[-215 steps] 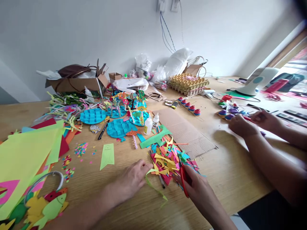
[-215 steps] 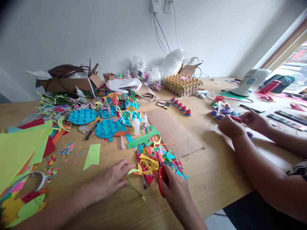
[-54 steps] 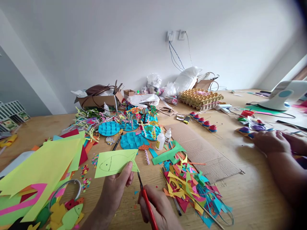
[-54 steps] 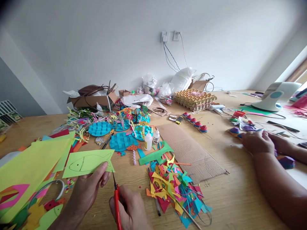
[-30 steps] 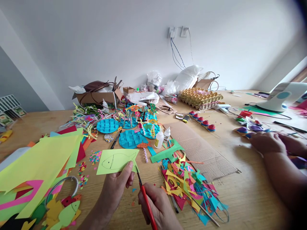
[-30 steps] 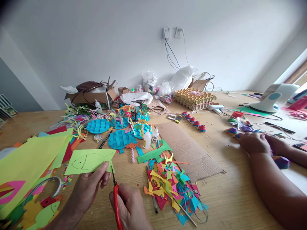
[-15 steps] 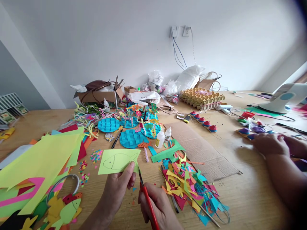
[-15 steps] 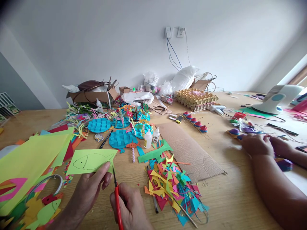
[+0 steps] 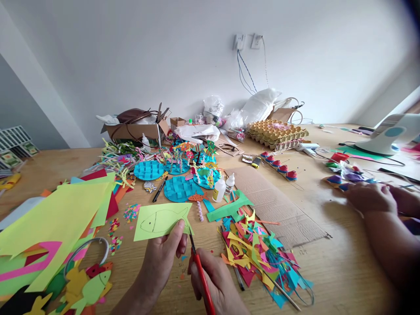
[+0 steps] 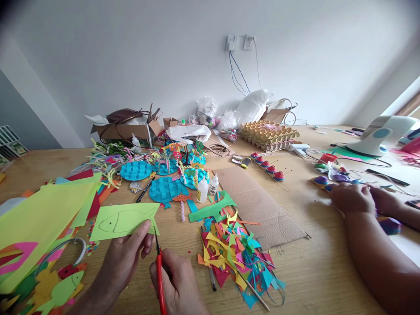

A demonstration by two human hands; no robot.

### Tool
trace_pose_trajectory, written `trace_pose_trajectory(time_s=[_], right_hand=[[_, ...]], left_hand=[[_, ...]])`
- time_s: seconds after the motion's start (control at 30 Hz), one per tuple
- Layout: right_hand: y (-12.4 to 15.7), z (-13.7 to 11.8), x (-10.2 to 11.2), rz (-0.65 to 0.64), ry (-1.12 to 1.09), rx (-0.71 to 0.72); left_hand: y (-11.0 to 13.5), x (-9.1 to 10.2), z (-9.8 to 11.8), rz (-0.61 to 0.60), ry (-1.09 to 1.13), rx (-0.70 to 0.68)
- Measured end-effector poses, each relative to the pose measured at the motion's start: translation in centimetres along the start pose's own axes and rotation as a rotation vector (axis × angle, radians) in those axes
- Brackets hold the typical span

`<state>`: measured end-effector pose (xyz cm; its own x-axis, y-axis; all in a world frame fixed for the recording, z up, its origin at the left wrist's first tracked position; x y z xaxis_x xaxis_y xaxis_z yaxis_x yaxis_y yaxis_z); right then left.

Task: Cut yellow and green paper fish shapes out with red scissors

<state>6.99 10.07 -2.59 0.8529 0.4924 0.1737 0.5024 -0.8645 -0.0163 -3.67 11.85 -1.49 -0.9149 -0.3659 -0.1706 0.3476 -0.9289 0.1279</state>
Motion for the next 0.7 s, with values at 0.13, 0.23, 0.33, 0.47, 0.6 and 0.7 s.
trace_pose_trajectory(time_s=[0.13, 0.23, 0.33, 0.47, 0.6, 0.7], right_hand=[[-0.18, 0.18, 0.02, 0.012, -0.022, -0.016], [-0.26, 0.18, 0.05, 0.022, -0.042, -0.032], [-0.31, 0.15, 0.13, 0.035, -0.056, -0.026], [-0.38, 0.25, 0.29, 0.049, -0.032, 0.010], [-0.28, 0.05, 0.43, 0.045, 0.023, 0.047], [-0.13, -0.07, 0.33, 0.023, 0.040, 0.034]], left_hand=[[-0.04, -0.26, 0.06, -0.011, -0.007, -0.018], [-0.15, -0.36, 0.07, -0.015, 0.002, -0.035], [-0.21, -0.41, -0.03, -0.015, 0.009, -0.035], [-0.17, -0.38, -0.12, -0.016, 0.003, -0.015], [-0.10, -0.29, -0.10, -0.021, -0.009, 0.005], [0.03, -0.29, -0.06, -0.028, -0.027, 0.012]])
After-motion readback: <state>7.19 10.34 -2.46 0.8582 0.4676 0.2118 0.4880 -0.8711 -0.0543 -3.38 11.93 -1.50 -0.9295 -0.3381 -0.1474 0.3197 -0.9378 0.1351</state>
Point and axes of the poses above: each hand's wrist, its own y-axis away from the middle knuckle, its own x-axis out of the back of the hand, z = x × y, the point moved 10 cm from there along -y, towards the middle knuckle
